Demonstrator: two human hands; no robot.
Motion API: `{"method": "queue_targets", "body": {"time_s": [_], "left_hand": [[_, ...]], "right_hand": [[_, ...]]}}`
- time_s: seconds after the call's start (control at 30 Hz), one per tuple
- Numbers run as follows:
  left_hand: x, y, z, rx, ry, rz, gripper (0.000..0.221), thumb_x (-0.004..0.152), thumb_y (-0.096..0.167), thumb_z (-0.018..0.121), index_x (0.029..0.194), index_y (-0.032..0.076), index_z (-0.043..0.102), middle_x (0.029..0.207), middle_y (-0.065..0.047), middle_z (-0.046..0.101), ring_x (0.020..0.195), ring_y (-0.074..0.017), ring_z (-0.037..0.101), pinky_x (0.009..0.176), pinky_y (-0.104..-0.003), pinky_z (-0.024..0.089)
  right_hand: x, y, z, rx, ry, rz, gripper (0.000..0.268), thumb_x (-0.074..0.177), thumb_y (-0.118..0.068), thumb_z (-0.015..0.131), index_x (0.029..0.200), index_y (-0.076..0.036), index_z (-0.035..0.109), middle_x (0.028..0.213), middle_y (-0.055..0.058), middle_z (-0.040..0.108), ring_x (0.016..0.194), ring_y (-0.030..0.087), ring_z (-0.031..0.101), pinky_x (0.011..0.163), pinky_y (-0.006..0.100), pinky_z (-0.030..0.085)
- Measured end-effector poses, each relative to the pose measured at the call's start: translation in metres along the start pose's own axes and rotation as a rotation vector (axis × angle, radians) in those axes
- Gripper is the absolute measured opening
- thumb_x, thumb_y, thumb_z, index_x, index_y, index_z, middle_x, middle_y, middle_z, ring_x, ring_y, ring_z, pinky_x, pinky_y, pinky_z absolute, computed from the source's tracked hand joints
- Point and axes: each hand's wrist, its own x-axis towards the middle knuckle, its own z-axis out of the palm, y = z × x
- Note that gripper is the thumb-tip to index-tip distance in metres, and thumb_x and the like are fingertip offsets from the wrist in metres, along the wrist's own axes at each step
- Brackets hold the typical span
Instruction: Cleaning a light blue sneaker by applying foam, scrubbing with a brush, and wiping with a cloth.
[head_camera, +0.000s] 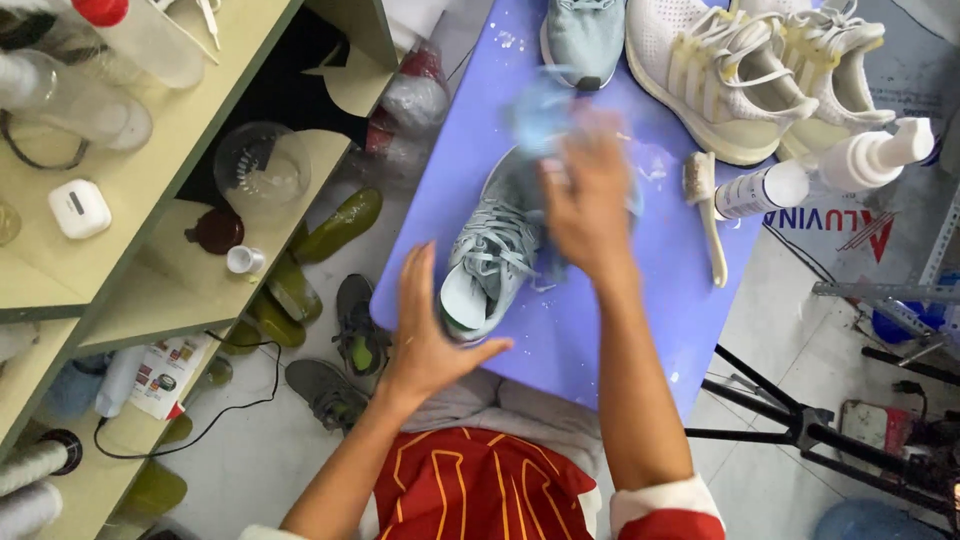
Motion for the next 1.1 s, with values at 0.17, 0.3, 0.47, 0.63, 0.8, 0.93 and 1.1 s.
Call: {"method": "queue_targets", "body": {"time_s": [0.17, 0.3, 0.47, 0.63, 0.8, 0.93, 1.1], "left_hand": [[0.015, 0.013, 0.015, -0.085, 0.034, -0.275, 0.121, 0.063, 0.026, 0.1, 0.166, 0.003, 0.042, 0.147, -0.031, 0.063, 0.135, -0.0482, 0.063, 0.114, -0.054, 0.053], [0.006, 0.007, 0.012, -0.14, 0.028, -0.397, 0.109, 0.064, 0.02, 0.096, 0.162, 0.009, 0.05, 0.142, -0.026, 0.069, 0.132, -0.0445, 0.067, 0.109, -0.053, 0.057], [0.017, 0.021, 0.009, -0.377, 0.092, -0.438, 0.104, 0.078, 0.03, 0.088, 0.165, 0.004, 0.038, 0.152, -0.023, 0.062, 0.142, -0.0368, 0.06, 0.117, -0.049, 0.05], [0.002, 0.033, 0.014, -0.43, 0.009, -0.434, 0.087, 0.097, 0.033, 0.076, 0.17, 0.013, 0.031, 0.171, -0.016, 0.047, 0.156, -0.0294, 0.049, 0.124, -0.046, 0.043], [0.001, 0.048, -0.061, -0.544, 0.146, -0.404, 0.086, 0.091, 0.019, 0.079, 0.164, 0.003, 0.036, 0.146, -0.023, 0.066, 0.133, -0.0375, 0.069, 0.114, -0.046, 0.061], [-0.02, 0.016, -0.122, -0.378, 0.362, -0.335, 0.096, 0.088, 0.013, 0.077, 0.168, -0.001, 0.025, 0.165, -0.022, 0.044, 0.153, -0.0365, 0.048, 0.134, -0.048, 0.04], [-0.056, -0.015, -0.176, 0.33, 0.355, -0.484, 0.091, 0.089, 0.022, 0.085, 0.165, -0.004, 0.041, 0.143, -0.026, 0.068, 0.128, -0.0344, 0.067, 0.106, -0.043, 0.055]], "right_hand": [[-0.067, 0.011, 0.072, -0.162, -0.021, 0.022, 0.015, 0.112, -0.019, 0.064, 0.114, -0.012, 0.078, 0.112, 0.006, 0.077, 0.118, 0.029, 0.071, 0.112, 0.048, 0.045], [-0.112, -0.028, 0.015, 0.188, -0.11, 0.44, 0.033, 0.117, -0.02, 0.053, 0.087, -0.012, 0.066, 0.073, 0.011, 0.063, 0.072, 0.032, 0.064, 0.076, 0.045, 0.051], [-0.141, -0.106, -0.041, 0.164, 0.022, 0.497, 0.02, 0.113, -0.016, 0.054, 0.098, -0.008, 0.064, 0.083, 0.009, 0.06, 0.078, 0.023, 0.056, 0.077, 0.039, 0.048], [-0.132, -0.132, -0.032, 0.068, 0.068, 0.037, 0.03, 0.089, 0.011, 0.061, 0.104, -0.01, 0.076, 0.121, 0.019, 0.067, 0.111, 0.037, 0.068, 0.096, 0.047, 0.048], [-0.146, -0.067, -0.062, -0.163, 0.133, 0.225, 0.014, 0.089, 0.004, 0.079, 0.084, -0.004, 0.069, 0.114, 0.015, 0.07, 0.106, 0.034, 0.063, 0.092, 0.044, 0.05], [-0.167, -0.039, -0.085, -0.324, -0.153, 0.18, 0.026, 0.088, 0.007, 0.069, 0.09, -0.015, 0.081, 0.138, 0.015, 0.071, 0.129, 0.044, 0.055, 0.113, 0.055, 0.046], [-0.179, -0.058, -0.092, -0.365, -0.342, 0.377, 0.041, 0.106, -0.04, 0.059, 0.13, -0.01, 0.073, 0.168, 0.028, 0.044, 0.154, 0.053, 0.038, 0.127, 0.064, 0.033]]}}
